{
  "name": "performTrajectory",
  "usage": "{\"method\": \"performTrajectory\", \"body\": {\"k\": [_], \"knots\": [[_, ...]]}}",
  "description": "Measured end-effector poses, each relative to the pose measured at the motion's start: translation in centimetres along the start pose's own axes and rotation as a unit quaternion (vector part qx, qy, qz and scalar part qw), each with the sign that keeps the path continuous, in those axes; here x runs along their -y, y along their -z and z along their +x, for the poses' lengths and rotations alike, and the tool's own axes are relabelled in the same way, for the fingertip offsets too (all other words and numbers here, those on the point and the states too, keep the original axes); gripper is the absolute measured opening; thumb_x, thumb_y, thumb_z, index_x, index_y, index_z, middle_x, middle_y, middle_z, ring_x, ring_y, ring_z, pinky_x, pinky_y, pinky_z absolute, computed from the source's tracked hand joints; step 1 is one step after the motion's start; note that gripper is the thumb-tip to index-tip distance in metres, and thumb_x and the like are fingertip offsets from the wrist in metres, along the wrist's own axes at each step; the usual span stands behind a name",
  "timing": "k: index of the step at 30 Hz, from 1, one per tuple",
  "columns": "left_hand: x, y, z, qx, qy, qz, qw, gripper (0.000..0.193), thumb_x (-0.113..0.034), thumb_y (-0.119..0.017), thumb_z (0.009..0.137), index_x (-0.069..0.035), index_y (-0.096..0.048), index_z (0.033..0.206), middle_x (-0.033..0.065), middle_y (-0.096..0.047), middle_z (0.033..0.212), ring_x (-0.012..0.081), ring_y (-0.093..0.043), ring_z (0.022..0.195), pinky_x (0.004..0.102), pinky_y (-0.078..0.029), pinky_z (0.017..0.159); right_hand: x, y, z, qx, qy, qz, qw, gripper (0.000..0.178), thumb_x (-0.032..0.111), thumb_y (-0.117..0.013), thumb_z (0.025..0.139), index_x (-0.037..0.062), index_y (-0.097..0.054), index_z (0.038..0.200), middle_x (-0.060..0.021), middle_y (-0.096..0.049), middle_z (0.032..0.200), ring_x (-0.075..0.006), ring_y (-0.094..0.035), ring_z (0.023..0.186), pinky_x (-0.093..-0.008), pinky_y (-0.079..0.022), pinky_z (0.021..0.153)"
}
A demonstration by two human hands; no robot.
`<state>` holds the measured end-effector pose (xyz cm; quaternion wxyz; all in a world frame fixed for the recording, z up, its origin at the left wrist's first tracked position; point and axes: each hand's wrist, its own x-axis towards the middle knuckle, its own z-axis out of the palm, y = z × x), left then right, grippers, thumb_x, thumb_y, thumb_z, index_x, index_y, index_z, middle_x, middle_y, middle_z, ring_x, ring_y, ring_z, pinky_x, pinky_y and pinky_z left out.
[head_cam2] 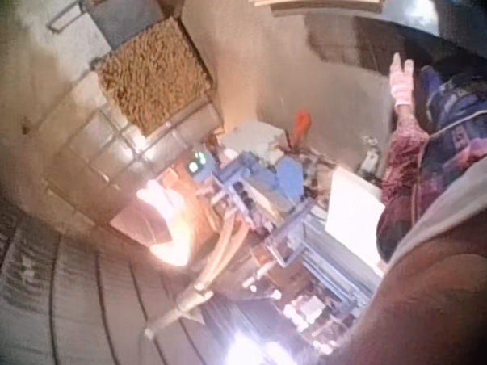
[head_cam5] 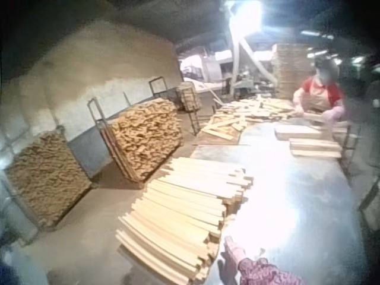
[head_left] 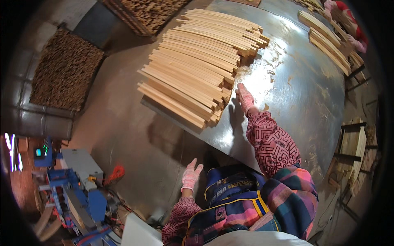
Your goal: The person gathers stacks of light-colored wooden planks from a metal table and places them onto a conveyor belt. They repeatedly pick up bundles of planks, align them, and feed them into the machine, while another worker is visible in the background handling similar materials.
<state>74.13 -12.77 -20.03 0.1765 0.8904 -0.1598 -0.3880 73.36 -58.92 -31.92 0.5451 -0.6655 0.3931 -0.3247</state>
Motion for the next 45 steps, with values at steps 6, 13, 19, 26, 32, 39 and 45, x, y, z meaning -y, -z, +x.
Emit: {"method": "performTrajectory", "body": {"k": [6, 13, 19, 26, 32, 39, 45], "knots": [[0.8, 6.3, 14.3, -0.002, -0.045, -0.096, 0.994, 0.077, -0.056, -0.06, 0.091, -0.022, -0.032, 0.154, 0.0242, -0.039, 0.151, 0.0416, -0.039, 0.138, 0.0445, -0.036, 0.112, 3.0, -4.7, 5.1, -0.171, -0.19, 0.25, 0.934, 0.057, 0.06, -0.059, 0.092, 0.0095, -0.064, 0.116, -0.0034, -0.063, 0.089, -0.0172, -0.055, 0.077, -0.0336, -0.047, 0.067], [-1.1, 12.7, 26.2, -0.107, -0.039, -0.222, 0.968, 0.109, -0.06, -0.067, 0.085, -0.013, -0.003, 0.159, 0.0232, -0.016, 0.162, 0.039, -0.016, 0.15, 0.0437, -0.019, 0.121, 4.2, -3.8, 5.0, -0.204, -0.155, 0.179, 0.95, 0.054, 0.047, -0.06, 0.096, 0.0091, -0.055, 0.136, -0.0126, -0.067, 0.107, -0.023, -0.066, 0.084, -0.0371, -0.057, 0.067], [0.0, 12.6, 30.0, -0.197, -0.043, -0.351, 0.914, 0.123, -0.057, -0.075, 0.079, -0.008, 0.003, 0.159, 0.021, -0.009, 0.164, 0.0319, -0.011, 0.152, 0.0377, -0.013, 0.122, 3.4, -3.4, 2.1, -0.103, -0.078, 0.055, 0.99, 0.051, 0.032, -0.058, 0.098, 0.0134, -0.047, 0.144, -0.0115, -0.063, 0.105, -0.0234, -0.062, 0.075, -0.0395, -0.051, 0.057], [5.4, 13.2, 31.1, -0.011, 0.081, -0.705, 0.704, 0.099, -0.082, -0.039, 0.087, -0.013, -0.025, 0.157, 0.0088, -0.038, 0.154, 0.027, -0.042, 0.135, 0.0419, -0.033, 0.115, 6.2, -1.7, -8.7, 0.173, -0.172, -0.35, 0.904, 0.05, 0.004, -0.055, 0.095, 0.0105, -0.048, 0.145, -0.0174, -0.066, 0.122, -0.0283, -0.068, 0.101, -0.0415, -0.055, 0.086], [6.0, 15.3, 32.5, -0.076, 0.157, -0.648, 0.742, 0.098, -0.085, -0.038, 0.084, -0.009, -0.046, 0.144, 0.0077, -0.056, 0.134, 0.0266, -0.058, 0.118, 0.0405, -0.05, 0.1, 5.6, -0.7, 4.8, 0.373, 0.326, -0.568, 0.658, 0.053, 0.009, -0.05, 0.095, 0.018, -0.047, 0.147, -0.0121, -0.069, 0.113, -0.0258, -0.067, 0.096, -0.0397, -0.052, 0.087], [1.0, 18.0, 32.8, -0.08, 0.076, -0.749, 0.654, 0.093, -0.082, -0.044, 0.085, -0.009, -0.049, 0.142, 0.0101, -0.06, 0.132, 0.0271, -0.062, 0.113, 0.0418, -0.053, 0.097, 1.9, -17.0, 14.1, 0.301, 0.05, -0.434, 0.847, 0.048, 0.017, -0.044, 0.1, 0.0151, -0.044, 0.148, -0.0128, -0.064, 0.123, -0.0257, -0.064, 0.103, -0.0382, -0.052, 0.089], [0.3, 18.6, 33.0, -0.079, 0.009, -0.72, 0.69, 0.092, -0.082, -0.036, 0.087, -0.012, -0.044, 0.146, 0.0111, -0.059, 0.132, 0.0297, -0.061, 0.116, 0.044, -0.054, 0.097, -0.6, -18.0, 12.8, 0.263, 0.051, -0.43, 0.862, 0.047, 0.021, -0.039, 0.102, 0.0104, -0.042, 0.148, -0.0145, -0.061, 0.128, -0.0269, -0.063, 0.107, -0.0392, -0.052, 0.092]]}}
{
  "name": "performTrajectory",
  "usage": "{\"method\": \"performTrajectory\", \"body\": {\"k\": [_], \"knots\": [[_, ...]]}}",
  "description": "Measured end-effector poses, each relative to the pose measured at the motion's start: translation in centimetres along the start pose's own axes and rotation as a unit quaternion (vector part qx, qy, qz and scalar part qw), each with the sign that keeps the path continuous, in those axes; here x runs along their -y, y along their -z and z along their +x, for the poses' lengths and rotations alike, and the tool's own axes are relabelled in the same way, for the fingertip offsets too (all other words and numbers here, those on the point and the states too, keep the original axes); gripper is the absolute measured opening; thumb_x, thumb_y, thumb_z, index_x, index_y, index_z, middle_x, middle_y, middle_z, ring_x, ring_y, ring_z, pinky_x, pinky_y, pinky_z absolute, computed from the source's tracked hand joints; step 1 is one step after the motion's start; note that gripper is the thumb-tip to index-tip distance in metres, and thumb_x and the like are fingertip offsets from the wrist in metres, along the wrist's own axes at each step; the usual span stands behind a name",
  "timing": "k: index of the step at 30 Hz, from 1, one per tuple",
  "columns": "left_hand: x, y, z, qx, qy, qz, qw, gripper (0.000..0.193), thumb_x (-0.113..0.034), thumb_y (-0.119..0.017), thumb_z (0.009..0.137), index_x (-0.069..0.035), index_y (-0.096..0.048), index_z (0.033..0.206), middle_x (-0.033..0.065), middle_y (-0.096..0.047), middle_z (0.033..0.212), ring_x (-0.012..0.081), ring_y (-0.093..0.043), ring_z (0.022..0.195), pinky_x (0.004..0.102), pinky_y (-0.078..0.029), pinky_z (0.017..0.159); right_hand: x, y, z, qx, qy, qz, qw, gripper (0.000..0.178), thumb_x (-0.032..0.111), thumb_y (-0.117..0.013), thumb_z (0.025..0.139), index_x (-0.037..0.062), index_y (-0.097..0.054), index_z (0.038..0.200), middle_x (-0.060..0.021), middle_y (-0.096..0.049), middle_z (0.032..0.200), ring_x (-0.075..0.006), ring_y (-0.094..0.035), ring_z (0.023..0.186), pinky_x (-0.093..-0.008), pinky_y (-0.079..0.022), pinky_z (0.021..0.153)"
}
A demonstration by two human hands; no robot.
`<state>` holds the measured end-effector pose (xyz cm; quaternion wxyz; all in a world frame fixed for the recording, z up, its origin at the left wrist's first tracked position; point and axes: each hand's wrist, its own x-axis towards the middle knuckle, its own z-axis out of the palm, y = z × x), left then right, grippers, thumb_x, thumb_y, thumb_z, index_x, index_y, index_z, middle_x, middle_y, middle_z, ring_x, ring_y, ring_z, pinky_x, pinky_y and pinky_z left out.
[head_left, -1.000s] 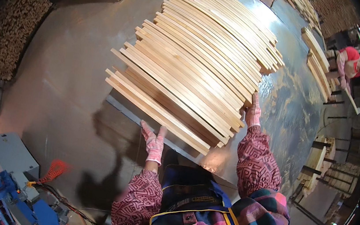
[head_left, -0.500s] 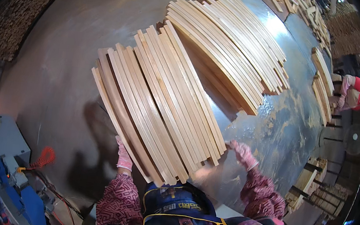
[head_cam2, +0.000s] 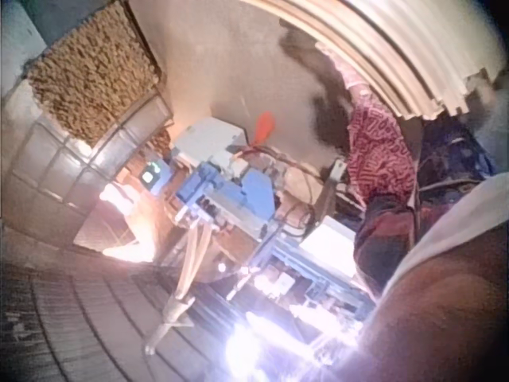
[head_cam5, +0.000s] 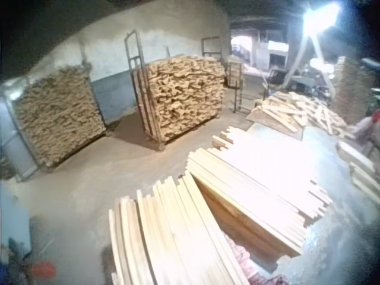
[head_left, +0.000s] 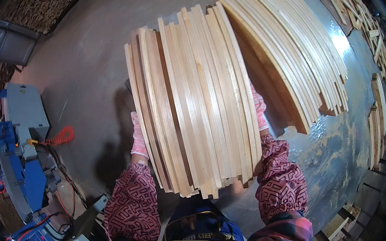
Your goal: The person gathers stacks of light-colored wooden planks from a metal table and places them onto a conveyor belt. They repeatedly pick up bundles of planks, align them, and feed them into the machine, while another worker is visible in the background handling similar materials.
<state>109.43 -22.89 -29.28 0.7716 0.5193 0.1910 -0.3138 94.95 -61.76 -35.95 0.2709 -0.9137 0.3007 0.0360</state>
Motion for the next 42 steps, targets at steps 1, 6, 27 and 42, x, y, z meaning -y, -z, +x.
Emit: {"method": "performTrajectory", "body": {"k": [1, 6, 27, 42], "knots": [[0.5, 0.5, -0.2, 0.0, 0.0, -0.002, 1.0, 0.092, -0.083, -0.037, 0.087, -0.012, -0.044, 0.146, 0.0114, -0.059, 0.131, 0.0297, -0.061, 0.116, 0.0441, -0.054, 0.097, -0.4, -0.4, -0.4, -0.006, 0.006, 0.007, 1.0, 0.047, 0.022, -0.038, 0.103, 0.0096, -0.042, 0.148, -0.0148, -0.061, 0.128, -0.027, -0.062, 0.108, -0.0393, -0.052, 0.093], [4.8, 3.4, -3.9, 0.051, 0.008, -0.048, 0.998, 0.096, -0.085, -0.044, 0.082, -0.013, -0.045, 0.145, 0.0091, -0.06, 0.128, 0.0264, -0.062, 0.111, 0.0409, -0.055, 0.094, -4.1, -3.1, -5.0, -0.033, 0.047, 0.068, 0.996, 0.048, 0.026, -0.035, 0.104, 0.0057, -0.04, 0.148, -0.0162, -0.058, 0.132, -0.028, -0.061, 0.112, -0.0401, -0.052, 0.095], [21.4, 13.8, -30.2, 0.017, 0.077, -0.167, 0.983, 0.042, -0.042, -0.066, 0.093, -0.015, -0.058, 0.125, -0.0002, -0.062, 0.116, 0.015, -0.059, 0.105, 0.0381, -0.052, 0.09, -8.5, -4.5, -26.6, 0.248, -0.069, 0.343, 0.903, 0.058, 0.042, -0.031, 0.105, 0.003, -0.04, 0.147, -0.018, -0.054, 0.139, -0.0313, -0.058, 0.121, -0.0468, -0.05, 0.101], [27.1, 3.2, -42.0, -0.146, -0.348, -0.064, 0.924, 0.045, -0.038, -0.07, 0.093, -0.008, -0.062, 0.125, 0.0011, -0.064, 0.118, 0.0105, -0.059, 0.105, 0.0286, -0.049, 0.093, 3.2, -2.3, -23.7, 0.485, 0.18, 0.354, 0.779, 0.062, 0.047, -0.033, 0.103, 0.0041, -0.041, 0.147, -0.017, -0.053, 0.14, -0.0309, -0.057, 0.122, -0.047, -0.049, 0.102]]}}
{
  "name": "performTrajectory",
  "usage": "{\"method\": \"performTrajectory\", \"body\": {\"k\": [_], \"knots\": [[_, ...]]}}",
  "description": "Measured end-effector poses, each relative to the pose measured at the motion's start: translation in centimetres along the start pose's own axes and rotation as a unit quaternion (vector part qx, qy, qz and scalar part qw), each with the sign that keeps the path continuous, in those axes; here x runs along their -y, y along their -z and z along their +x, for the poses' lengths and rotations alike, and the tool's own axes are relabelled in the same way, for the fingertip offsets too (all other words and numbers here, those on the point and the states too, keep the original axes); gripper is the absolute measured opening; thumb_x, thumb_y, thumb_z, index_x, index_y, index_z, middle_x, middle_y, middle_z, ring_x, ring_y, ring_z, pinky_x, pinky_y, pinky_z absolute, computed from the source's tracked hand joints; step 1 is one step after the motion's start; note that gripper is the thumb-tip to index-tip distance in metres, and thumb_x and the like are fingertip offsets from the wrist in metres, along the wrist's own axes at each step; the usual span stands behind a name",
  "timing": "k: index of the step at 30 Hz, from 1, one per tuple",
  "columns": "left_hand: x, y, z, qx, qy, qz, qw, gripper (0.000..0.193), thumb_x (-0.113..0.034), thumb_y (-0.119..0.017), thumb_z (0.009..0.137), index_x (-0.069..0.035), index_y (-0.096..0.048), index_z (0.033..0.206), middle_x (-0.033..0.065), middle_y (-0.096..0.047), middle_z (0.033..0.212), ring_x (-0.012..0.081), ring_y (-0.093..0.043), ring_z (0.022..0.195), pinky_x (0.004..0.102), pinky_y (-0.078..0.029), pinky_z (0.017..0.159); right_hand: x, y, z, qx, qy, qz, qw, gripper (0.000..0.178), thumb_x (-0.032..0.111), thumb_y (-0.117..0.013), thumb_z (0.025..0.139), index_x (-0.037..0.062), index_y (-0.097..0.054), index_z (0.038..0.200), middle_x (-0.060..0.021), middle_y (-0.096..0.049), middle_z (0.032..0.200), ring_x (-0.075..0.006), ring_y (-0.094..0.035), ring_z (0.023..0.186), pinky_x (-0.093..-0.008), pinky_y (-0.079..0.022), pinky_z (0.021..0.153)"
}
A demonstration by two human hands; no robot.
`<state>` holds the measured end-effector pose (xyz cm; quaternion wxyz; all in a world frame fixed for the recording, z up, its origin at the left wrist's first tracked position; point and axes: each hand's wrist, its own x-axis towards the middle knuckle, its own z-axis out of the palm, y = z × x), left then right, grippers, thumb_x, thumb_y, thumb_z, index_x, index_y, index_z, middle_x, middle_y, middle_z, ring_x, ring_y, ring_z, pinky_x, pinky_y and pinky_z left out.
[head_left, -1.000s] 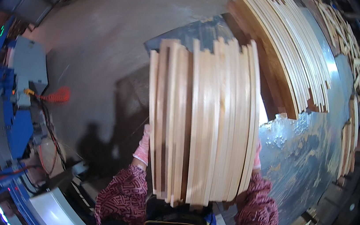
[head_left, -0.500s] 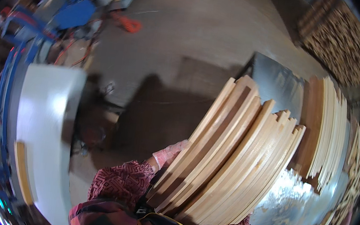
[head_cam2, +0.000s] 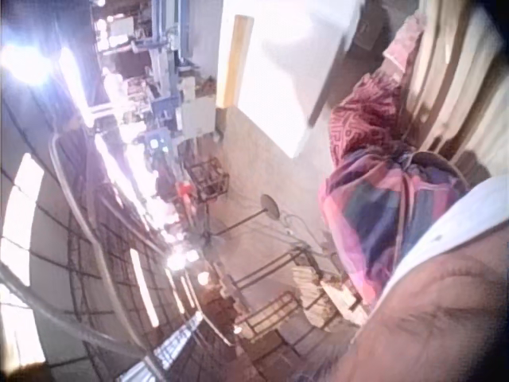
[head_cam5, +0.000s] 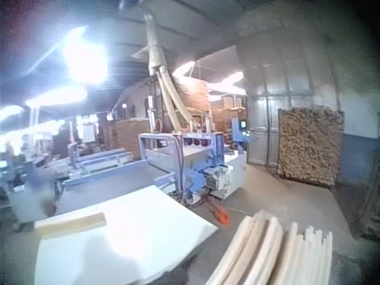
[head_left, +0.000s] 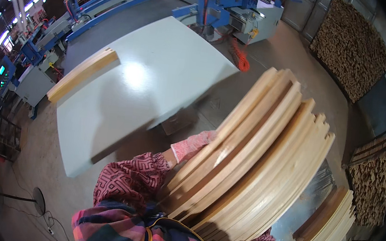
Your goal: The person gathers stacks of light-colored wooden planks from a metal table and places them onto a conveyor belt. They repeatedly pick up bundles of planks, align them, and feed them into the machine, while another worker is visible in the background handling similar materials.
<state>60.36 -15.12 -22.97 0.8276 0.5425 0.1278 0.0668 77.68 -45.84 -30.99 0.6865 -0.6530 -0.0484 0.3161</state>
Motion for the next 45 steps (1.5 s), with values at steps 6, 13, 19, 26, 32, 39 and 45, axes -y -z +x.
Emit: {"method": "performTrajectory", "body": {"k": [6, 13, 19, 26, 32, 39, 45], "knots": [[5.8, -2.7, -9.8, -0.118, -0.212, 0.253, 0.937, 0.053, -0.032, -0.059, 0.098, -0.002, -0.049, 0.14, 0.0088, -0.057, 0.131, 0.0186, -0.057, 0.114, 0.0338, -0.049, 0.097, -1.0, 2.0, -3.6, 0.042, 0.037, 0.039, 0.998, 0.064, 0.049, -0.034, 0.102, 0.0045, -0.041, 0.147, -0.0166, -0.053, 0.14, -0.0308, -0.057, 0.122, -0.0471, -0.049, 0.103], [6.8, 7.5, -23.0, -0.311, -0.222, 0.115, 0.917, 0.056, -0.02, -0.056, 0.096, -0.01, -0.043, 0.15, 0.0105, -0.039, 0.153, 0.0247, -0.057, 0.121, 0.0332, -0.049, 0.1, -1.2, -8.7, -11.7, 0.047, 0.056, 0.069, 0.995, 0.065, 0.051, -0.035, 0.102, 0.005, -0.042, 0.147, -0.0161, -0.053, 0.141, -0.0307, -0.057, 0.123, -0.0471, -0.048, 0.103], [-2.9, 16.9, -28.1, -0.358, -0.056, 0.438, 0.823, 0.052, -0.042, -0.05, 0.098, -0.014, -0.055, 0.141, 0.0132, -0.053, 0.143, 0.0301, -0.058, 0.123, 0.0383, -0.044, 0.104, -2.3, -20.6, -16.0, 0.051, 0.034, 0.073, 0.995, 0.067, 0.053, -0.036, 0.101, 0.0054, -0.042, 0.147, -0.0157, -0.053, 0.141, -0.0306, -0.056, 0.123, -0.0472, -0.048, 0.104], [-11.9, 19.2, -27.5, -0.193, -0.031, 0.815, 0.545, 0.056, -0.053, -0.051, 0.096, -0.019, -0.053, 0.14, 0.0162, -0.058, 0.136, 0.0354, -0.054, 0.125, 0.0419, -0.045, 0.103, -3.3, -26.2, -18.7, -0.009, 0.025, 0.055, 0.998, 0.069, 0.056, -0.037, 0.1, 0.0059, -0.043, 0.147, -0.0152, -0.053, 0.142, -0.0304, -0.056, 0.124, -0.0473, -0.047, 0.104], [-18.5, 26.3, -27.0, -0.359, 0.036, 0.764, 0.534, 0.073, -0.054, -0.066, 0.086, -0.006, -0.052, 0.139, 0.0182, -0.062, 0.126, 0.0338, -0.057, 0.116, 0.0422, -0.046, 0.099, -2.4, -24.9, -17.4, -0.076, 0.021, 0.056, 0.995, 0.07, 0.058, -0.037, 0.099, 0.0063, -0.043, 0.147, -0.0148, -0.053, 0.142, -0.0303, -0.056, 0.124, -0.0474, -0.047, 0.104], [-13.8, 29.9, -27.1, -0.173, 0.085, 0.499, 0.845, 0.077, -0.044, -0.072, 0.086, -0.005, -0.044, 0.146, 0.0194, -0.064, 0.125, 0.027, -0.061, 0.117, 0.0355, -0.047, 0.1, -1.1, -25.5, -15.5, -0.112, -0.006, 0.058, 0.992, 0.072, 0.06, -0.038, 0.098, 0.0068, -0.043, 0.147, -0.0144, -0.053, 0.142, -0.0301, -0.055, 0.124, -0.0475, -0.046, 0.105], [-12.7, 29.2, -27.7, -0.187, 0.06, 0.454, 0.869, 0.079, -0.036, -0.077, 0.08, -0.004, -0.045, 0.145, 0.0176, -0.058, 0.129, 0.0268, -0.059, 0.118, 0.0343, -0.048, 0.099, 0.1, -26.5, -14.9, -0.116, -0.003, 0.072, 0.991, 0.074, 0.062, -0.039, 0.098, 0.0072, -0.044, 0.147, -0.014, -0.053, 0.143, -0.03, -0.055, 0.125, -0.0475, -0.046, 0.105]]}}
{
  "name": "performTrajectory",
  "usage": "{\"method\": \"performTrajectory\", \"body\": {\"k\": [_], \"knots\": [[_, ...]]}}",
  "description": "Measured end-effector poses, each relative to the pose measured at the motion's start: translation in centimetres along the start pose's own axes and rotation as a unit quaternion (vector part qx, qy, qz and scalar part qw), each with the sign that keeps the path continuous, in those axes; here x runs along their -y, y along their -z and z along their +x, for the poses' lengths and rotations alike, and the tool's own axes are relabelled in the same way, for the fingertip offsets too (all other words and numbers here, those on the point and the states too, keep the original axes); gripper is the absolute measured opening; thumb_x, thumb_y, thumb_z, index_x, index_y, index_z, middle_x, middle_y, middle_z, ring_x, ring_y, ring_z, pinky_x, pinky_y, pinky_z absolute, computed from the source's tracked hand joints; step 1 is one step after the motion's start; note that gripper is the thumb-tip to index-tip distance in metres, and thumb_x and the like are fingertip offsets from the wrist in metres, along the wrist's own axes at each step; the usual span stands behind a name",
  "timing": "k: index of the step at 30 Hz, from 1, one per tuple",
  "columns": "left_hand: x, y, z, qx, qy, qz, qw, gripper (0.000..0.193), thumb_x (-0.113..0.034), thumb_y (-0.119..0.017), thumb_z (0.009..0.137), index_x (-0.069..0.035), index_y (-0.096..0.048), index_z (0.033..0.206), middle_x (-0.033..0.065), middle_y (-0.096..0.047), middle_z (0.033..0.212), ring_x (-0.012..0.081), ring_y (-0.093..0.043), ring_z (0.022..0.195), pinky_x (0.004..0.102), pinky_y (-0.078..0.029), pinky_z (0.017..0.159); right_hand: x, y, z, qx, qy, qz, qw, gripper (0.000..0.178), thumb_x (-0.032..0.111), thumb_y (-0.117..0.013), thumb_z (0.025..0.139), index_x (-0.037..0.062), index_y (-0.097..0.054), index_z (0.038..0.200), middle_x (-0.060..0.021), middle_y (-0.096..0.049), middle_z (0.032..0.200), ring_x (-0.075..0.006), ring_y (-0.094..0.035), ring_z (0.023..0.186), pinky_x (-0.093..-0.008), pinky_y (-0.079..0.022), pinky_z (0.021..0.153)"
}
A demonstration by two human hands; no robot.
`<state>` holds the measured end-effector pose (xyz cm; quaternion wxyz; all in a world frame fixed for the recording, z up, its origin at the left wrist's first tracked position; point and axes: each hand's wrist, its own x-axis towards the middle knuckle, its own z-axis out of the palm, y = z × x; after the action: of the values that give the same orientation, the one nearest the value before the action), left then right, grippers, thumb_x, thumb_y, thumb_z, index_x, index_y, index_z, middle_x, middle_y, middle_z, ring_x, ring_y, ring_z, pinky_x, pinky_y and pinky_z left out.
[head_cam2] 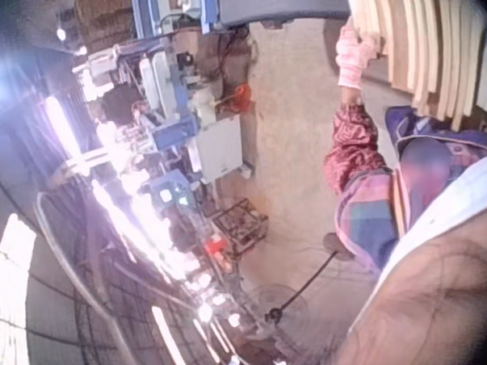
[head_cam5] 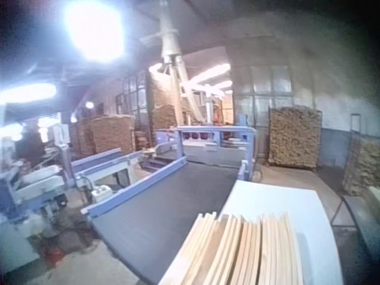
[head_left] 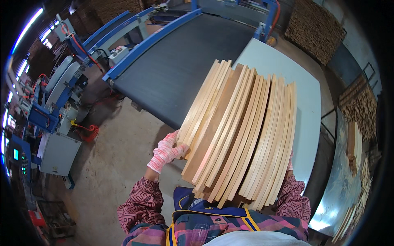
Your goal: The person gathers stacks of light-colored wooden planks from a metal table and places them onto a conveyor belt. They repeatedly pick up bundles of planks, align them, and feed them into the machine, while another worker is visible in the background handling similar materials.
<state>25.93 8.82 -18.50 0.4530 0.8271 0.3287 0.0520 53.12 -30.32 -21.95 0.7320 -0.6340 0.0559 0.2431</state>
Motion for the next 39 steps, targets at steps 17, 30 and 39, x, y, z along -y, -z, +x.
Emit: {"method": "performTrajectory", "body": {"k": [17, 30, 39], "knots": [[-10.5, -1.2, -3.8, -0.188, -0.087, 0.307, 0.929, 0.06, -0.052, -0.057, 0.091, -0.009, -0.056, 0.133, 0.0156, -0.06, 0.132, 0.0329, -0.058, 0.118, 0.0422, -0.045, 0.101, -0.9, 1.6, -0.6, 0.154, 0.055, 0.266, 0.95, 0.089, 0.076, -0.046, 0.088, 0.0098, -0.046, 0.147, -0.0091, -0.05, 0.146, -0.0266, -0.052, 0.129, -0.0401, -0.042, 0.108], [-16.2, -6.1, -6.4, 0.082, -0.162, -0.058, 0.982, 0.074, -0.029, -0.07, 0.09, 0.005, -0.037, 0.148, 0.0194, -0.048, 0.147, 0.0243, -0.043, 0.138, 0.0311, -0.032, 0.113, 1.5, 7.1, -0.2, -0.08, 0.145, -0.583, 0.795, 0.052, 0.038, -0.027, 0.106, 0.0042, -0.062, 0.125, -0.0231, -0.069, 0.102, -0.0373, -0.068, 0.095, -0.0498, -0.055, 0.08], [-15.2, -6.9, -0.5, 0.08, -0.187, -0.277, 0.939, 0.063, -0.012, -0.065, 0.093, 0.0, -0.038, 0.149, 0.0148, -0.051, 0.143, 0.0224, -0.057, 0.121, 0.0309, -0.044, 0.104, -1.6, -0.1, -4.6, -0.152, 0.353, -0.087, 0.919, 0.059, 0.046, -0.053, 0.101, 0.0138, -0.044, 0.149, -0.0154, -0.051, 0.145, -0.0257, -0.051, 0.132, -0.0307, -0.04, 0.108]]}}
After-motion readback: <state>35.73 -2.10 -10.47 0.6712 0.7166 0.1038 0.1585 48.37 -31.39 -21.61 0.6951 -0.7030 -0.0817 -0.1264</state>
